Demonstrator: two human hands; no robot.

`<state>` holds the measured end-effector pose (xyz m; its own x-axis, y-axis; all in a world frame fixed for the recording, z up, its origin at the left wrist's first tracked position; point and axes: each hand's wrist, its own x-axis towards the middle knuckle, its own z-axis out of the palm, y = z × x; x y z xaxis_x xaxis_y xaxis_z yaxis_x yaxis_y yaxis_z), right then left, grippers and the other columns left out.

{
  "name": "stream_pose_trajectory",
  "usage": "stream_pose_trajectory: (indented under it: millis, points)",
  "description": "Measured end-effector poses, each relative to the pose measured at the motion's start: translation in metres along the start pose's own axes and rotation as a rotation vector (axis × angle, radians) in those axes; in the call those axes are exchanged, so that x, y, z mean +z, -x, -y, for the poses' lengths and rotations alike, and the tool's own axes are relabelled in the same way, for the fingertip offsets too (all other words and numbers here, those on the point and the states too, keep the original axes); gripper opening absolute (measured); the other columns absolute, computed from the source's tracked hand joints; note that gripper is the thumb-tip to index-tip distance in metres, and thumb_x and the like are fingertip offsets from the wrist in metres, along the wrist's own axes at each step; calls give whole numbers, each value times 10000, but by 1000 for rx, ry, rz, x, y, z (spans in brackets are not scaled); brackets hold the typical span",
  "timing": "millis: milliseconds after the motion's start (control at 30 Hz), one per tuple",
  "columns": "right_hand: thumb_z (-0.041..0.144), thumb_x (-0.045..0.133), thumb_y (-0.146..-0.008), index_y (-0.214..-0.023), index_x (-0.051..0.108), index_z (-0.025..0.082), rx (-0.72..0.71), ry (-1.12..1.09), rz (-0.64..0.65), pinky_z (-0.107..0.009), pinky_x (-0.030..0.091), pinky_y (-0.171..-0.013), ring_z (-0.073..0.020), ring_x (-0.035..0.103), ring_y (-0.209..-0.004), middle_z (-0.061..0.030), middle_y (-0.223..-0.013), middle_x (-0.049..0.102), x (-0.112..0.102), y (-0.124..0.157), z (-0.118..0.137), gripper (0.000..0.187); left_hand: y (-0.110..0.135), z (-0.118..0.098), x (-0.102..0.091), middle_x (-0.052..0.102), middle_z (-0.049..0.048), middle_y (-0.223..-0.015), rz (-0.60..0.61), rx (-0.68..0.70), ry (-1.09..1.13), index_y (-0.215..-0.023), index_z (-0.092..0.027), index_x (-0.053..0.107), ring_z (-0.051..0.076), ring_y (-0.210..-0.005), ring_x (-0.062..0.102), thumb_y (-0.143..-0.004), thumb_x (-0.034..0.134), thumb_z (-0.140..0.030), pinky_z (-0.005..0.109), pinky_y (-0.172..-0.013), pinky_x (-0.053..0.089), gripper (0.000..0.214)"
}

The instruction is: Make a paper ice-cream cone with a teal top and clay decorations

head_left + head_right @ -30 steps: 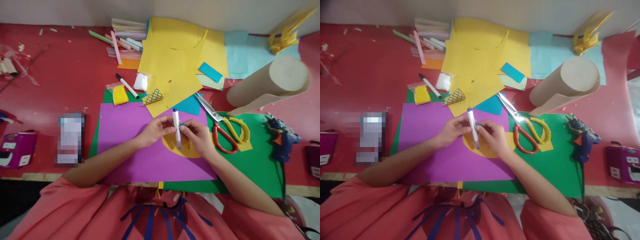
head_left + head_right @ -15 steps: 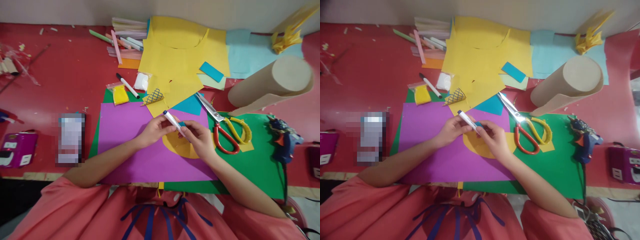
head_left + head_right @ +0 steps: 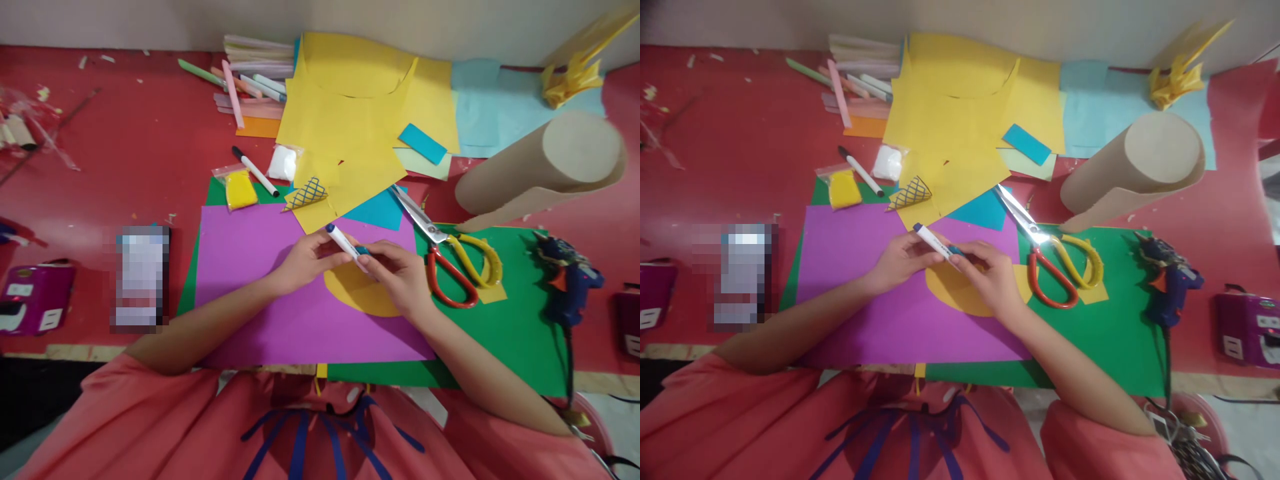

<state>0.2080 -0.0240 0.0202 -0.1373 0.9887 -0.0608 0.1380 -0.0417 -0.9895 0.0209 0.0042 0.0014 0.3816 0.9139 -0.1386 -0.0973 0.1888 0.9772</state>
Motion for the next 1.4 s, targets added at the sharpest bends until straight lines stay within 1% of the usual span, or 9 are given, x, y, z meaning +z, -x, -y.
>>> stream_pose_trajectory:
  millis: [100, 233, 367, 533, 800, 933, 1033, 1167, 1400]
  points:
    - [391, 788, -760, -837, 675, 198, 130, -162, 2, -243, 434, -467, -95, 526, -498, 21, -656, 638, 2, 0, -2, 237, 0, -1, 0, 758, 53, -956, 20, 0, 15, -956, -176, 722, 167, -875, 708, -720, 806, -402, 297, -836, 569, 337]
    - [409, 811, -727, -805, 672, 188, 160, -178, -12, -246, 443, -486, -104, 561, -533, 9, -669, 651, 2, 0, -4, 273, 0, -1, -1, 747, 44, -897, 23, -3, 0, -896, -167, 696, 159, -828, 704, -706, 817, -406, 277, -789, 569, 328]
    - [333, 785, -765, -777, 708, 199, 33, -50, -62, -296, 491, -612, -152, 626, -688, -19, -745, 687, 1, 1, -2, 155, 0, -1, -1, 728, 42, -872, 21, -7, -53, -871, -166, 680, 163, -814, 688, -701, 805, -470, 289, -786, 560, 370]
    - [259, 701, -857, -826, 724, 224, -134, 118, -38, -349, 516, -734, -184, 648, -790, -28, -789, 710, 2, 4, 1, 52, 2, -2, 0, 712, 34, -863, -9, -3, -110, -840, -165, 677, 146, -799, 663, -719, 787, -456, 274, -787, 546, 334]
    - [198, 582, -935, -902, 670, 216, -317, 348, -40, -315, 508, -688, -168, 630, -769, -37, -815, 679, 6, 9, -4, 96, 5, 0, 3, 713, 31, -857, -36, 11, -232, -914, -164, 667, 126, -746, 649, -797, 709, -426, 242, -710, 528, 290]
    - [206, 620, -906, -919, 633, 211, -424, 422, -61, -318, 501, -660, -181, 619, -762, -43, -795, 661, 9, 10, -5, 19, 8, 0, 5, 701, 22, -823, -53, -8, -259, -895, -166, 645, 117, -715, 641, -802, 696, -406, 225, -670, 520, 262]
    - [247, 658, -877, -901, 623, 215, -480, 504, -68, -329, 501, -646, -198, 608, -758, -52, -791, 643, 10, 9, -7, 54, 8, 1, 7, 697, 16, -827, -87, 13, -220, -874, -172, 624, 123, -760, 658, -781, 719, -398, 228, -714, 535, 262]
    - [211, 586, -915, -908, 653, 220, -527, 569, -65, -341, 512, -660, -205, 606, -766, -66, -797, 641, 9, 8, -10, 68, 7, -1, 10, 667, -15, -728, -81, -10, -99, -806, -176, 580, 103, -656, 651, -741, 766, -403, 220, -657, 540, 300]
    - [170, 568, -931, -971, 661, 221, -591, 559, -66, -325, 518, -645, -193, 614, -763, -71, -826, 655, 6, 5, -8, 113, 3, -6, 13, 689, -7, -732, -78, -40, -7, -789, -174, 583, 112, -660, 663, -687, 820, -447, 228, -649, 549, 376]
